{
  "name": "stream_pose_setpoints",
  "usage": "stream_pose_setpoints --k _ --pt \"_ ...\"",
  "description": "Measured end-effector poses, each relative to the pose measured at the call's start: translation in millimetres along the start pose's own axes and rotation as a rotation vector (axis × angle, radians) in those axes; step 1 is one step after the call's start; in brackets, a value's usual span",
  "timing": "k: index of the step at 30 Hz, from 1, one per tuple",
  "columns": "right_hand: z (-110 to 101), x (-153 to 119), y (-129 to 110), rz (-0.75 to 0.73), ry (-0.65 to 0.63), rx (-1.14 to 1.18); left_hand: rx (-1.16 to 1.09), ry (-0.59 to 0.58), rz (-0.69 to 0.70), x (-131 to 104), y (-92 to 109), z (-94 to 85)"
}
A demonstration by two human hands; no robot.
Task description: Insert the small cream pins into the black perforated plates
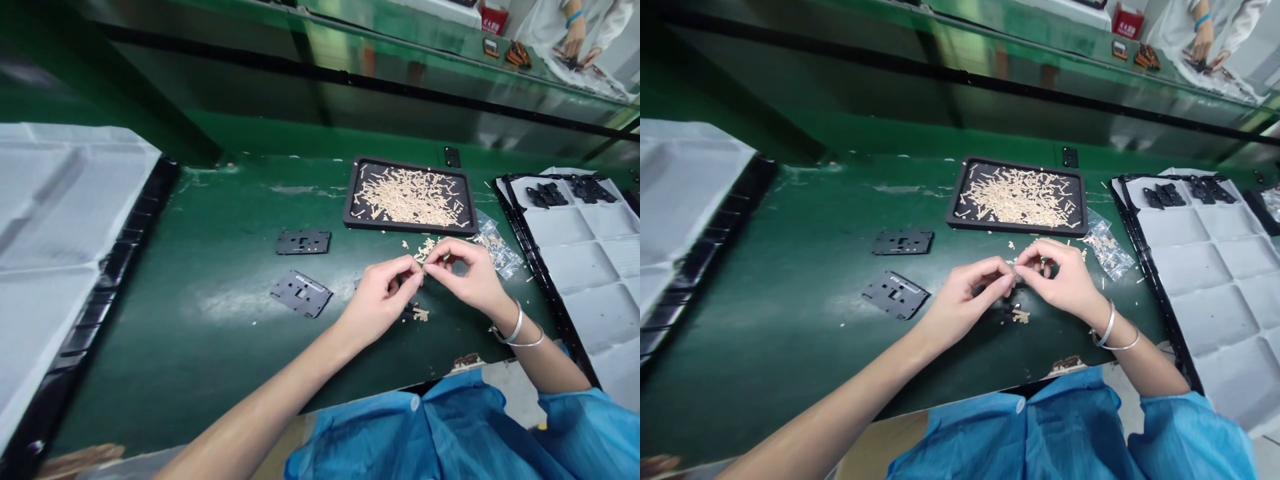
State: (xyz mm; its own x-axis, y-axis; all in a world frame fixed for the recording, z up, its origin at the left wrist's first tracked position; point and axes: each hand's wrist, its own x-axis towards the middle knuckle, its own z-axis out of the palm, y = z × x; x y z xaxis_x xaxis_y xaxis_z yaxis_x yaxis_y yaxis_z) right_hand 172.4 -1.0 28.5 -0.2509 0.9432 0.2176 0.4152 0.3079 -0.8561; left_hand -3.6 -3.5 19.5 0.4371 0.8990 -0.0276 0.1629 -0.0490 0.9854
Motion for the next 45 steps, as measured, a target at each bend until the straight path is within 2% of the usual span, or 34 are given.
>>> stream_pose_setpoints --k 5,8,10,17,22,27,32,36,40,43,45 --pt "-4 1 -3 0.054 -0.107 0.049 0.018 0.085 -0.002 1 3 -2.3" --pt "-3 3 -5 0.122 -0.187 0.085 0.019 0.066 0.001 1 3 -2.2" --pt "-1 3 -4 0.142 -0.196 0.089 0.013 0.056 0.005 1 3 -2.2" --pt "9 -2 1 0.092 0.014 0.077 -0.028 0.007 0.026 1 3 -3.2" --pt "10 -5 -2 -0.176 0.152 -0.133 -0.006 0.016 0.047 1 4 -3.4" --pt "6 -3 -1 -0.375 0.133 -0.273 0.157 0.048 0.135 1 -2 -2.7" --pt "7 -4 1 -0.421 0.082 -0.382 0.282 0.032 0.198 3 -8 -2.6" --pt "11 -4 -2 -0.437 0.098 -0.419 0.161 -0.041 0.12 6 -8 -5.0" --pt "6 -1 3 -0.425 0.193 -0.473 -0.065 -0.081 0.026 8 -6 -6.2" --pt "-2 3 13 -0.407 0.326 -0.644 -0.173 -0.055 -0.009 8 -6 -5.0" --pt "-5 5 18 -0.421 0.363 -0.75 -0.182 -0.005 -0.034 8 -7 -3.6"
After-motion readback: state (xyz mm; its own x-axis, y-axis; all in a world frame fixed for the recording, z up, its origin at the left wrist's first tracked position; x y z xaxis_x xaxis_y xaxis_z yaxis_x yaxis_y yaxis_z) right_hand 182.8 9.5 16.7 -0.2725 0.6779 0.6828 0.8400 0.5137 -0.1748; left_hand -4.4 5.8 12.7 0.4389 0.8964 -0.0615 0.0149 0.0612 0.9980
